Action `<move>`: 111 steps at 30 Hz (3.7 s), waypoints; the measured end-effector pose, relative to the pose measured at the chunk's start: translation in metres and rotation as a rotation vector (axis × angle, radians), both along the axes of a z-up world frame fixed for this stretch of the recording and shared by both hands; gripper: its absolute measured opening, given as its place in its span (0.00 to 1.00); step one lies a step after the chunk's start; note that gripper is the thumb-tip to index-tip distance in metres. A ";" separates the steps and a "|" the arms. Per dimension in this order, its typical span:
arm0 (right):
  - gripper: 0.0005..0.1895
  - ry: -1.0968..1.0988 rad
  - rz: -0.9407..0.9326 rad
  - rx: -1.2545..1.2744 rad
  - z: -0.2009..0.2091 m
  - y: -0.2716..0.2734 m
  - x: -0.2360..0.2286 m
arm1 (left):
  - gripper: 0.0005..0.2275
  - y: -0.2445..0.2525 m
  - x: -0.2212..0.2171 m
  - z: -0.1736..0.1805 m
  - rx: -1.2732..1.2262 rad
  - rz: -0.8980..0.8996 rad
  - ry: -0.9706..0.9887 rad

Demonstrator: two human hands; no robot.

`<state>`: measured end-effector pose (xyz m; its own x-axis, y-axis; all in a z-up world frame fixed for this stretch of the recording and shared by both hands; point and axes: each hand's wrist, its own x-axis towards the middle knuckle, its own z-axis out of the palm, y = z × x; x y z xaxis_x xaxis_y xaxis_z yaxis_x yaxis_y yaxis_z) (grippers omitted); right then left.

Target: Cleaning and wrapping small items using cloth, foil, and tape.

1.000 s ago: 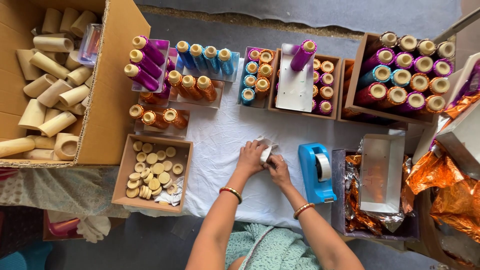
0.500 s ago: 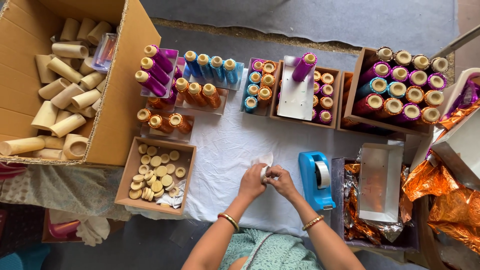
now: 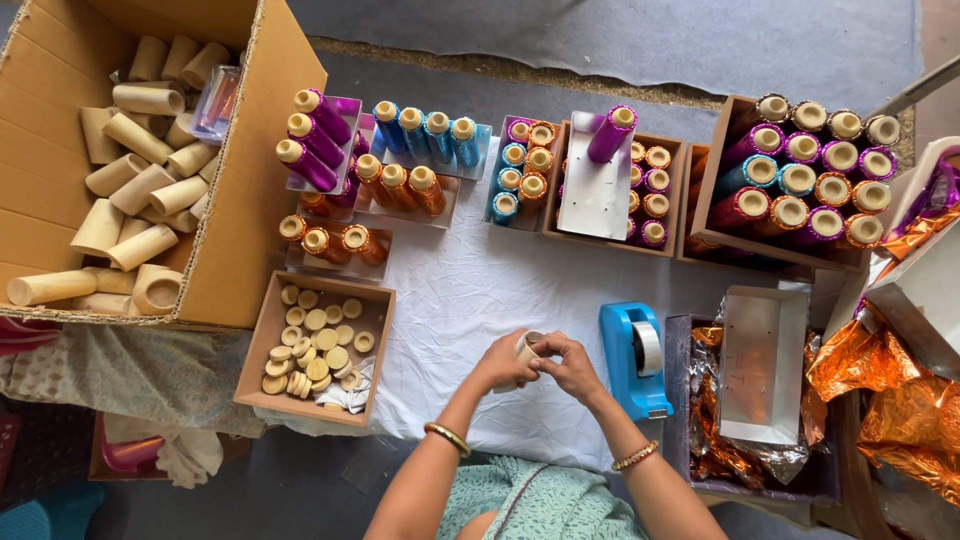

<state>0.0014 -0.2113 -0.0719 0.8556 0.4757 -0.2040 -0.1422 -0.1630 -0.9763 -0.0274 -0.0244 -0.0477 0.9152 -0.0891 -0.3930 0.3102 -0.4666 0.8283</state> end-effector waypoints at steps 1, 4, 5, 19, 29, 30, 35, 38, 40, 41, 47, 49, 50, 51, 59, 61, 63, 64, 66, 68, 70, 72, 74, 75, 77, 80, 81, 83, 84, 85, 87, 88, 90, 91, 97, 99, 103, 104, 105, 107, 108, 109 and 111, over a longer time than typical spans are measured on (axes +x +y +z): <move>0.08 -0.135 0.062 0.006 0.001 -0.002 0.001 | 0.24 0.007 0.001 -0.003 -0.266 -0.001 0.176; 0.08 -0.174 0.112 0.027 0.005 -0.001 0.001 | 0.26 0.006 0.000 -0.005 -0.261 0.000 0.179; 0.08 -0.174 0.111 0.027 0.004 0.001 -0.001 | 0.26 -0.004 -0.005 -0.008 -0.261 -0.002 0.179; 0.10 -0.335 0.072 -0.027 0.039 0.003 -0.006 | 0.26 0.020 -0.011 -0.008 -0.839 0.071 0.325; 0.12 -0.994 0.142 -0.399 0.065 0.031 -0.016 | 0.13 0.009 -0.017 -0.008 -0.173 0.317 0.332; 0.12 -1.019 0.099 -0.449 0.062 0.033 -0.012 | 0.10 0.013 -0.015 -0.003 -0.109 0.311 0.316; 0.11 -0.867 -0.133 -0.512 0.021 0.040 0.003 | 0.11 0.021 -0.020 0.006 0.180 0.361 -0.061; 0.08 -0.238 -0.337 -0.264 -0.020 0.045 0.002 | 0.16 0.007 -0.027 0.021 0.330 0.302 -0.631; 0.08 0.319 -0.371 0.161 -0.034 0.049 0.002 | 0.21 -0.011 -0.029 0.053 0.516 0.161 -0.862; 0.08 0.321 -0.366 0.161 -0.036 0.050 -0.001 | 0.21 -0.012 -0.029 0.051 0.519 0.164 -0.859; 0.07 0.251 -0.352 0.163 -0.014 0.043 -0.013 | 0.24 -0.002 -0.011 0.022 0.517 0.041 -0.537; 0.04 0.168 -0.234 0.130 0.010 0.039 -0.010 | 0.24 0.015 0.006 0.032 0.145 0.014 -0.164; 0.04 0.168 -0.234 0.130 0.013 0.035 -0.008 | 0.24 0.025 0.008 0.035 0.144 0.014 -0.164; 0.05 0.049 -0.152 0.112 0.016 0.030 -0.007 | 0.25 0.034 0.010 0.038 -0.118 -0.022 0.004; 0.12 0.236 -0.080 -0.016 0.033 0.036 -0.003 | 0.25 -0.004 -0.006 0.014 0.521 -0.107 -0.158; 0.13 0.222 -0.050 0.089 0.019 0.034 -0.004 | 0.23 -0.003 -0.007 0.008 0.604 -0.129 -0.279; 0.09 0.126 -0.009 0.080 0.021 0.027 -0.002 | 0.25 0.013 0.003 0.037 0.409 -0.132 -0.187; 0.06 0.032 0.030 0.071 0.021 0.024 0.000 | 0.26 0.022 0.008 0.051 0.213 -0.136 -0.096; 0.07 -0.067 0.058 0.065 0.046 0.025 -0.001 | 0.28 0.035 0.010 0.061 -0.076 -0.122 0.041; 0.08 -0.166 0.085 0.058 0.062 0.026 -0.003 | 0.30 0.042 0.009 0.060 -0.368 -0.106 0.176; 0.08 -0.483 -0.014 -0.063 0.071 0.027 -0.003 | 0.31 0.042 0.009 0.049 -0.759 -0.015 0.225; 0.08 -0.593 -0.007 -0.159 0.079 0.035 -0.009 | 0.29 0.029 0.007 0.038 -0.682 0.076 0.222; 0.08 -0.699 0.002 -0.256 0.086 0.040 -0.014 | 0.27 0.021 0.002 0.032 -0.602 0.167 0.222; 0.09 -0.837 0.018 -0.311 0.089 0.043 -0.011 | 0.24 0.020 0.001 0.032 -0.437 0.236 0.256; 0.09 -0.975 0.036 -0.366 0.088 0.046 -0.006 | 0.21 0.022 0.000 0.023 -0.271 0.303 0.288; 0.10 -1.042 -0.013 -0.452 0.066 0.043 0.001 | 0.19 0.031 -0.005 -0.016 -0.085 0.265 0.269; 0.09 -1.039 -0.054 -0.501 0.055 0.041 0.005 | 0.18 0.037 -0.006 -0.033 -0.020 0.267 0.172; 0.08 -1.034 -0.098 -0.550 0.035 0.038 0.010 | 0.17 0.046 -0.010 -0.049 0.047 0.263 0.075; 0.07 -1.006 -0.049 -0.588 0.027 0.036 0.011 | 0.16 0.051 -0.012 -0.048 0.043 0.309 0.013; 0.06 -0.981 -0.001 -0.623 0.019 0.035 0.014 | 0.15 0.057 -0.011 -0.047 0.038 0.357 -0.052; 0.09 -0.850 -0.050 -0.545 0.013 0.035 0.012 | 0.14 0.059 -0.009 -0.045 -0.065 0.448 -0.047; 0.13 -0.715 -0.092 -0.468 0.009 0.035 0.010 | 0.14 0.059 -0.010 -0.045 -0.171 0.540 -0.037; 0.19 -0.580 -0.177 -0.387 -0.002 0.037 0.011 | 0.13 0.047 -0.008 -0.030 -0.198 0.646 -0.089; 0.25 -0.446 -0.265 -0.306 -0.008 0.038 0.012 | 0.12 0.042 -0.006 -0.022 -0.226 0.747 -0.146; 0.30 -0.490 -0.241 -0.427 -0.039 0.039 0.016 | 0.18 -0.019 0.002 0.033 0.204 0.347 -0.731; 0.25 -0.470 -0.274 -0.418 -0.082 0.030 0.020 | 0.19 -0.030 0.000 -0.020 0.339 0.172 -0.736; 0.22 -0.654 -0.253 -0.369 -0.095 0.024 0.021 | 0.18 -0.041 0.003 -0.041 0.647 0.031 -0.762; 0.22 -0.646 -0.256 -0.372 -0.097 0.022 0.019 | 0.18 -0.039 0.003 -0.037 0.645 0.024 -0.757; 0.19 -0.617 -0.263 -0.360 -0.098 0.022 0.021 | 0.18 -0.036 0.005 -0.033 0.711 -0.027 -0.779; 0.16 -0.586 -0.270 -0.346 -0.094 0.023 0.023 | 0.18 -0.026 0.012 -0.035 0.779 -0.081 -0.799; 0.19 -0.631 -0.252 -0.358 -0.089 0.024 0.022 | 0.17 -0.019 0.015 -0.041 0.756 -0.194 -0.812; 0.22 -0.678 -0.234 -0.374 -0.083 0.023 0.022 | 0.15 -0.014 0.019 -0.047 0.727 -0.306 -0.826; 0.21 -0.697 -0.230 -0.377 -0.083 0.023 0.022 | 0.13 -0.018 0.023 -0.052 0.717 -0.318 -0.770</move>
<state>0.0229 -0.1883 -0.1550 0.9125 0.2791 0.2992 0.4066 -0.5380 -0.7384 -0.0043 -0.0422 -0.0999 0.9131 -0.3438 0.2190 -0.3935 -0.8838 0.2531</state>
